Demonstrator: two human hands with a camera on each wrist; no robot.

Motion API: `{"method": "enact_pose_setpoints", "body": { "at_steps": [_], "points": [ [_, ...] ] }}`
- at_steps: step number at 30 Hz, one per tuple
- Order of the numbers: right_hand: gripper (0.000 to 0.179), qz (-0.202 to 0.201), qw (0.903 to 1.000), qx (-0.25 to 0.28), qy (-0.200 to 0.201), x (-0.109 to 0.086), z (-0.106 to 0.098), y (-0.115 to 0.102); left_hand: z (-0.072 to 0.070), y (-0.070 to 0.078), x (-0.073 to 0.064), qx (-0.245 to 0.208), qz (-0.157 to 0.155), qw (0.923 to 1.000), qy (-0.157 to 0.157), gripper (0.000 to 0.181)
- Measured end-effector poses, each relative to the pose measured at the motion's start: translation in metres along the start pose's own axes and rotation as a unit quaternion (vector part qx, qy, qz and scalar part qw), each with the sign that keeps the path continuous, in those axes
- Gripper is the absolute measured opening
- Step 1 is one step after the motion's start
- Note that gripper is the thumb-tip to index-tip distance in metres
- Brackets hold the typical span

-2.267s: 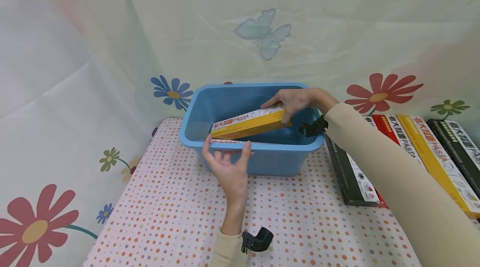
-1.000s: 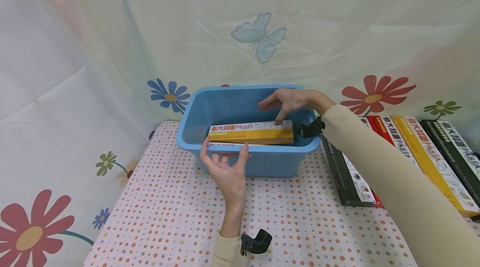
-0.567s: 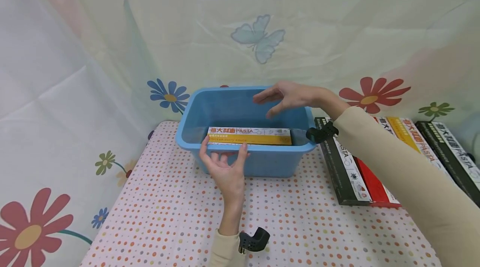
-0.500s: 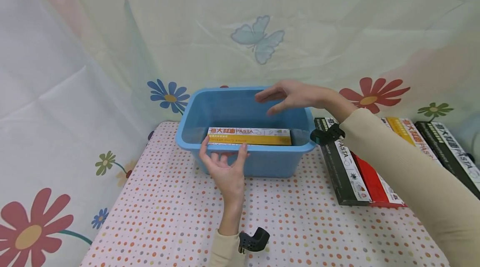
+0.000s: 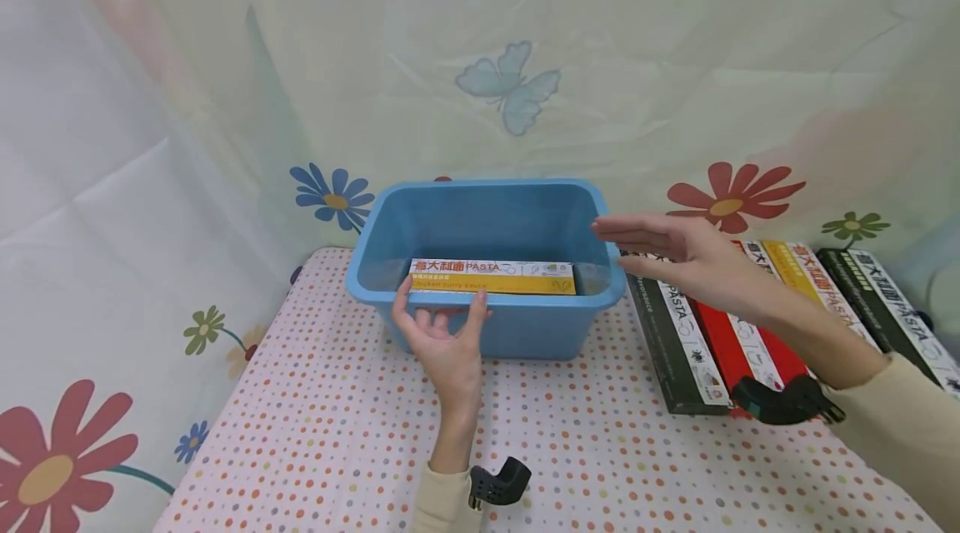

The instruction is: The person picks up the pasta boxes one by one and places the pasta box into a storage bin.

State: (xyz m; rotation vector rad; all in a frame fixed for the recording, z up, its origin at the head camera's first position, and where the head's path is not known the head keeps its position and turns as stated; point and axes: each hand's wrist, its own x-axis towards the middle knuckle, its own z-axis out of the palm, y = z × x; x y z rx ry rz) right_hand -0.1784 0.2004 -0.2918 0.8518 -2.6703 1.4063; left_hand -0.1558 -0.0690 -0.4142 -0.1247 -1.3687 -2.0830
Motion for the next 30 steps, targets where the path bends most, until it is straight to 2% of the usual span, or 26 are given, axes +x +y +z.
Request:
{"method": "enact_pose_setpoints", "body": {
  "at_steps": [7, 10, 13, 17, 22, 30],
  "points": [
    [0.059, 0.061, 0.991, -0.034, 0.114, -0.068, 0.021, 0.052, 0.0, -0.001, 0.001, 0.003, -0.002, 1.0, -0.003, 0.088],
    [0.06, 0.091, 0.985, -0.023, 0.145, -0.089, 0.033, 0.073, 0.0, 0.0, 0.002, 0.005, 0.001, 1.0, -0.002, 0.087],
    [0.064, 0.146, 0.9755, -0.028, 0.161, -0.104, 0.046, 0.09, 0.001, 0.0, 0.002, 0.001, 0.002, 1.0, 0.001, 0.087],
    [0.066, 0.209, 0.9621, -0.036, 0.171, -0.117, 0.061, 0.104, 0.001, 0.0, 0.001, -0.003, 0.001, 1.0, 0.004, 0.086],
    [0.069, 0.254, 0.95, -0.039, 0.178, -0.123, 0.072, 0.112, 0.001, 0.001, 0.001, -0.007, -0.001, 1.0, 0.004, 0.087],
    [0.071, 0.27, 0.9445, -0.06, 0.177, -0.122, 0.078, 0.113, 0.002, 0.002, 0.0, -0.002, 0.0, 1.0, 0.007, 0.087]
  ]
}}
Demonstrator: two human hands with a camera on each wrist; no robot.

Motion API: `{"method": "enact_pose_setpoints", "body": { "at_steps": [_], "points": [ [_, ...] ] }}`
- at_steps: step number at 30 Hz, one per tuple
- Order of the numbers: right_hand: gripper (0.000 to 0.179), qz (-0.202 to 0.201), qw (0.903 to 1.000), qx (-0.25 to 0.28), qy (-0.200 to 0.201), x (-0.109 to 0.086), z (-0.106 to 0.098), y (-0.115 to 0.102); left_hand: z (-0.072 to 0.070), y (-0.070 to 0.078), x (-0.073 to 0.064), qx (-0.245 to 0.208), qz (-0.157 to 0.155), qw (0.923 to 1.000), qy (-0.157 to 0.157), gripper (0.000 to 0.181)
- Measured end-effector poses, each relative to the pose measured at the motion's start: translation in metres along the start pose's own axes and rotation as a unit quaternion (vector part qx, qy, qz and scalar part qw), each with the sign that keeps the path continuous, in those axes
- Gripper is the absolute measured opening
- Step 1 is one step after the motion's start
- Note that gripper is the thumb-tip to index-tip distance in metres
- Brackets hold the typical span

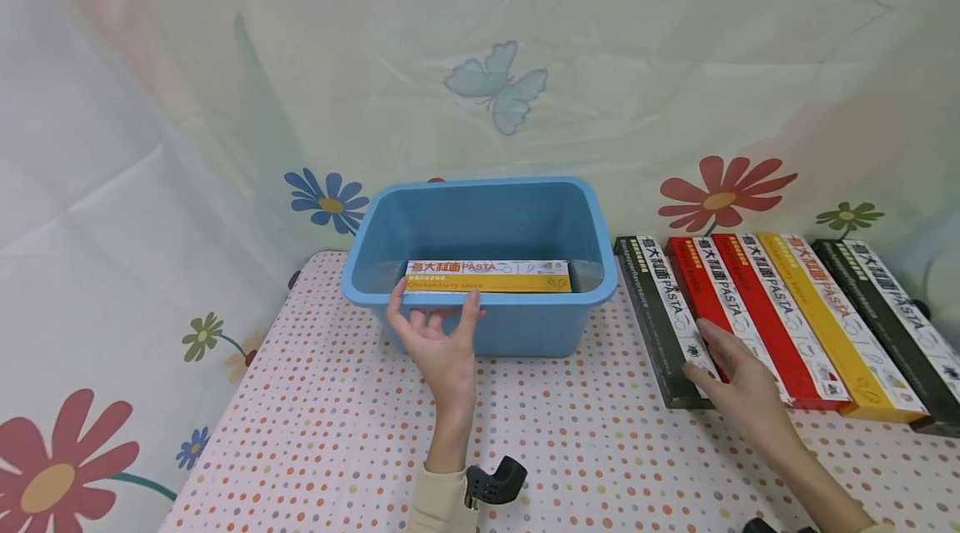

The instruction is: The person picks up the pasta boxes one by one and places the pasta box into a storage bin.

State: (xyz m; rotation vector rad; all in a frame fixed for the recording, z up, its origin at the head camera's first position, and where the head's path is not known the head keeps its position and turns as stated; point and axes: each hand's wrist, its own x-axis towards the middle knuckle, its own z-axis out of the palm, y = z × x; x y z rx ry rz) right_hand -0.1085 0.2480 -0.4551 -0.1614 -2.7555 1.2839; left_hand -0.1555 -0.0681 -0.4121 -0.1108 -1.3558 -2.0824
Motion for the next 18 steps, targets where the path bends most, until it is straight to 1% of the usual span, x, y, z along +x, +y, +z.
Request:
{"method": "enact_pose_setpoints", "body": {
  "at_steps": [8, 12, 18],
  "points": [
    [0.073, 0.018, 0.9993, -0.029, -0.013, 0.0034, -0.0027, -0.0039, 0.0002, -0.0009, -0.0011, 0.005, -0.002, 1.0, -0.002, 0.087],
    [0.078, 0.031, 0.9991, -0.021, -0.02, 0.0037, -0.0015, -0.0053, 0.0003, -0.0007, -0.0004, 0.007, 0.001, 1.0, -0.001, 0.086],
    [0.087, 0.043, 0.9987, 0.005, -0.028, 0.0024, 0.0008, -0.0051, 0.0, 0.0009, 0.0005, 0.008, 0.002, 1.0, 0.001, 0.086]
  ]
}}
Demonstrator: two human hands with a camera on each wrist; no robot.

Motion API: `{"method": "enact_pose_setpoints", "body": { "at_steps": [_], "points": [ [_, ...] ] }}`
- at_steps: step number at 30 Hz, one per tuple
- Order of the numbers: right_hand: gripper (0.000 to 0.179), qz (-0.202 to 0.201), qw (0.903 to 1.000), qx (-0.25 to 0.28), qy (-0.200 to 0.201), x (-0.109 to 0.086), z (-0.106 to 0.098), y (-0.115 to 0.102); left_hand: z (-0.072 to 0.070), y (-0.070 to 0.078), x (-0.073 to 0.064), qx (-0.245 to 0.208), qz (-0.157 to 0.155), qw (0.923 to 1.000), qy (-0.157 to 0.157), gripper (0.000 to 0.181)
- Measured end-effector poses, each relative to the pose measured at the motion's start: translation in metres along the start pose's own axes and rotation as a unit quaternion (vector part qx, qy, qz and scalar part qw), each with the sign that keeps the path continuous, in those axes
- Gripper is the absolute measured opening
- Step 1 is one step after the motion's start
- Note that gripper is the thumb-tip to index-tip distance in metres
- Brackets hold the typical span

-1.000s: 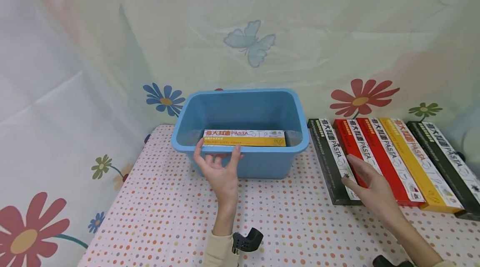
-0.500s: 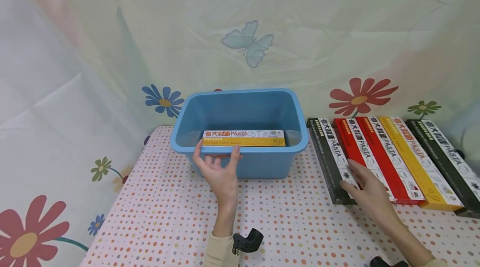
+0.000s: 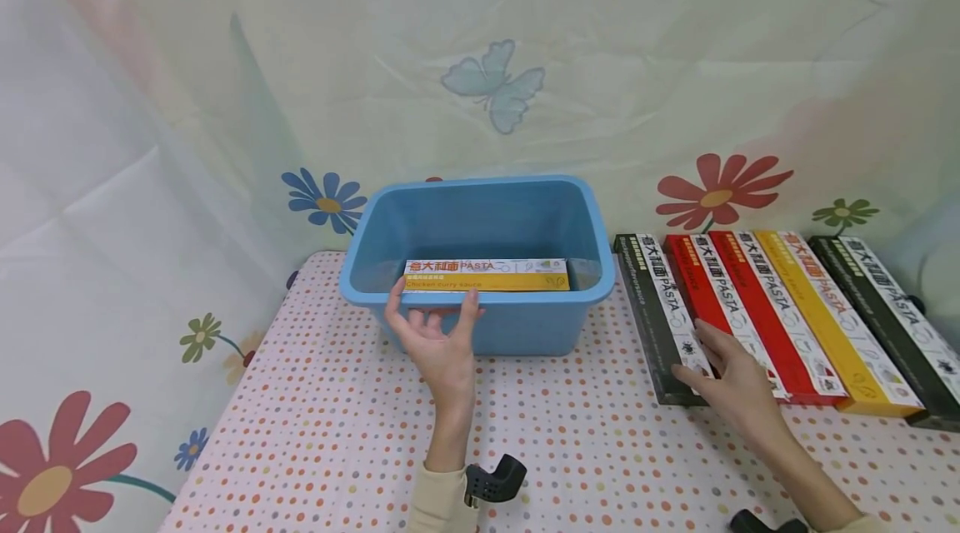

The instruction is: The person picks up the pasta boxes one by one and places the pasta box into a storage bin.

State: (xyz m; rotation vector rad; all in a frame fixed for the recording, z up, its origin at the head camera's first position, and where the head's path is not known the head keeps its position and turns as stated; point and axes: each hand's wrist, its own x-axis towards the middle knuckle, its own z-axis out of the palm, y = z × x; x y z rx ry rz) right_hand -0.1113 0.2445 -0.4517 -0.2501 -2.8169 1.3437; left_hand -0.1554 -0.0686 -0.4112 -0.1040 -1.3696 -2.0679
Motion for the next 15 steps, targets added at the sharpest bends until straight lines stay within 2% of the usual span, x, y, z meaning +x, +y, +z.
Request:
{"method": "enact_pose_setpoints", "body": {
  "at_steps": [5, 10, 15],
  "points": [
    [0.096, -0.001, 0.9999, 0.0, 0.012, -0.003, 0.006, 0.0, 0.0, -0.001, 0.0, 0.003, 0.001, 1.0, -0.002, 0.086],
    [0.104, -0.014, 0.9989, -0.031, 0.032, -0.003, 0.013, -0.004, 0.0, -0.001, 0.0, 0.003, 0.0, 1.0, -0.001, 0.086],
    [0.106, -0.011, 0.9982, -0.049, 0.034, -0.003, 0.015, -0.006, -0.001, -0.001, 0.001, 0.003, -0.004, 1.0, 0.003, 0.086]
  ]
}}
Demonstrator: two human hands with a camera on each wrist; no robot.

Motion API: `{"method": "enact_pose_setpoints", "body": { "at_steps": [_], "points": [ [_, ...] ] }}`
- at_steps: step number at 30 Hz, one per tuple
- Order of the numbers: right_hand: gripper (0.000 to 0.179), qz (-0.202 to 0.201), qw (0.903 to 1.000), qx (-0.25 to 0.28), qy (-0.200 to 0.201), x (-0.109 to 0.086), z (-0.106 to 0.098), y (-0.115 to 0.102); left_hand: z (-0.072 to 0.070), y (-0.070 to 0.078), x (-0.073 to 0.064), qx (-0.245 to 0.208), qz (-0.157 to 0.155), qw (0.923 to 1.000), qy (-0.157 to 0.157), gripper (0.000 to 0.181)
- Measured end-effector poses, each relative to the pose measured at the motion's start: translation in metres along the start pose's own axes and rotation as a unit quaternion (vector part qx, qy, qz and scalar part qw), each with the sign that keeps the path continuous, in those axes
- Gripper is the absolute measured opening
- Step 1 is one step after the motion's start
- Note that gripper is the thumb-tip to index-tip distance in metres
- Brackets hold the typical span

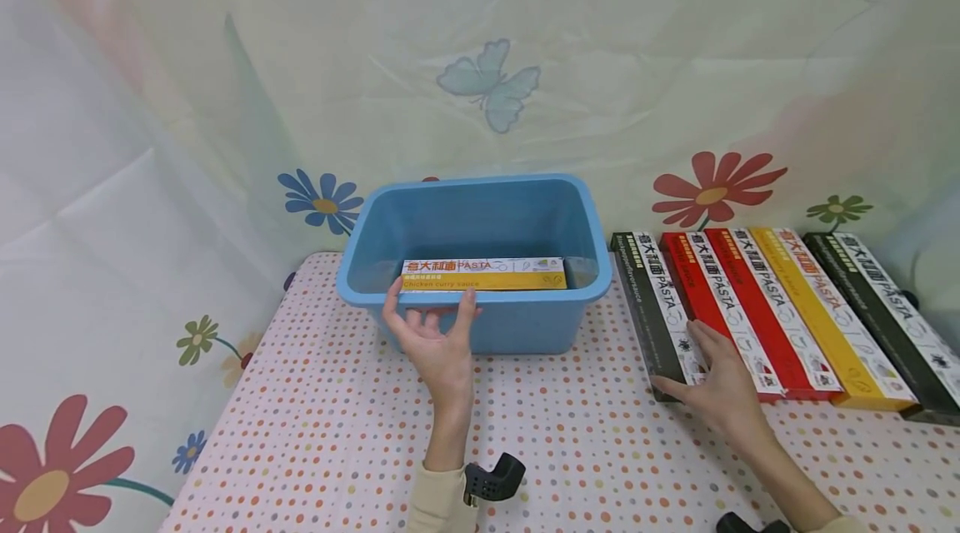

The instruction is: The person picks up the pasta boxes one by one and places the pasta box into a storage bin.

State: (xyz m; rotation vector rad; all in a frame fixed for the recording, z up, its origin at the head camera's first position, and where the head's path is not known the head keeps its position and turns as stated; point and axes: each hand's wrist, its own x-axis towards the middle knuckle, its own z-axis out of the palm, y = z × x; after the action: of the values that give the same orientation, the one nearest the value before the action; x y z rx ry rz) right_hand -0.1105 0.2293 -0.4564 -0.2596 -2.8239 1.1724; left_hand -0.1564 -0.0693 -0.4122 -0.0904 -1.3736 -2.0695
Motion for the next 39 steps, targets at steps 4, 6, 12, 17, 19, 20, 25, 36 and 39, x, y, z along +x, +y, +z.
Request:
{"method": "enact_pose_setpoints", "body": {
  "at_steps": [4, 6, 12, 17, 19, 20, 25, 36, 39],
  "points": [
    [0.107, 0.001, 1.0, 0.005, -0.004, -0.0007, -0.0012, -0.0002, 0.0, 0.001, -0.0002, 0.0, 0.002, 1.0, -0.002, 0.086],
    [0.107, 0.001, 1.0, 0.005, -0.005, -0.001, -0.0016, -0.0005, 0.0002, 0.0016, -0.0001, -0.001, 0.003, 1.0, -0.003, 0.086],
    [0.106, 0.005, 1.0, 0.0, 0.001, -0.0026, -0.0008, -0.0018, 0.0011, 0.0026, 0.0001, -0.004, 0.003, 1.0, -0.006, 0.086],
    [0.105, 0.012, 0.9998, -0.019, -0.001, -0.0021, -0.0002, -0.0021, 0.0016, 0.0028, -0.0002, -0.005, 0.005, 1.0, -0.006, 0.085],
    [0.105, 0.017, 0.9997, -0.015, -0.006, -0.0019, 0.0003, -0.0023, 0.0013, 0.003, -0.0003, -0.004, 0.006, 1.0, -0.005, 0.085],
    [0.105, 0.019, 0.9997, -0.012, -0.007, -0.0018, 0.0005, -0.0025, 0.001, 0.0031, -0.0002, -0.004, 0.006, 1.0, -0.004, 0.085],
    [0.104, 0.014, 0.9999, -0.003, -0.003, -0.0021, 0.0026, -0.0033, -0.0002, 0.0031, 0.0004, -0.004, 0.009, 0.9999, -0.001, 0.085],
    [0.101, 0.011, 0.9999, -0.006, 0.001, -0.0059, 0.0029, -0.0032, 0.0, 0.0024, -0.001, -0.005, 0.003, 1.0, -0.001, 0.085],
    [0.101, 0.015, 0.9998, -0.005, 0.006, -0.0086, 0.0051, -0.0044, 0.0007, 0.0029, -0.0012, -0.007, 0.0, 1.0, 0.0, 0.086]
  ]
}}
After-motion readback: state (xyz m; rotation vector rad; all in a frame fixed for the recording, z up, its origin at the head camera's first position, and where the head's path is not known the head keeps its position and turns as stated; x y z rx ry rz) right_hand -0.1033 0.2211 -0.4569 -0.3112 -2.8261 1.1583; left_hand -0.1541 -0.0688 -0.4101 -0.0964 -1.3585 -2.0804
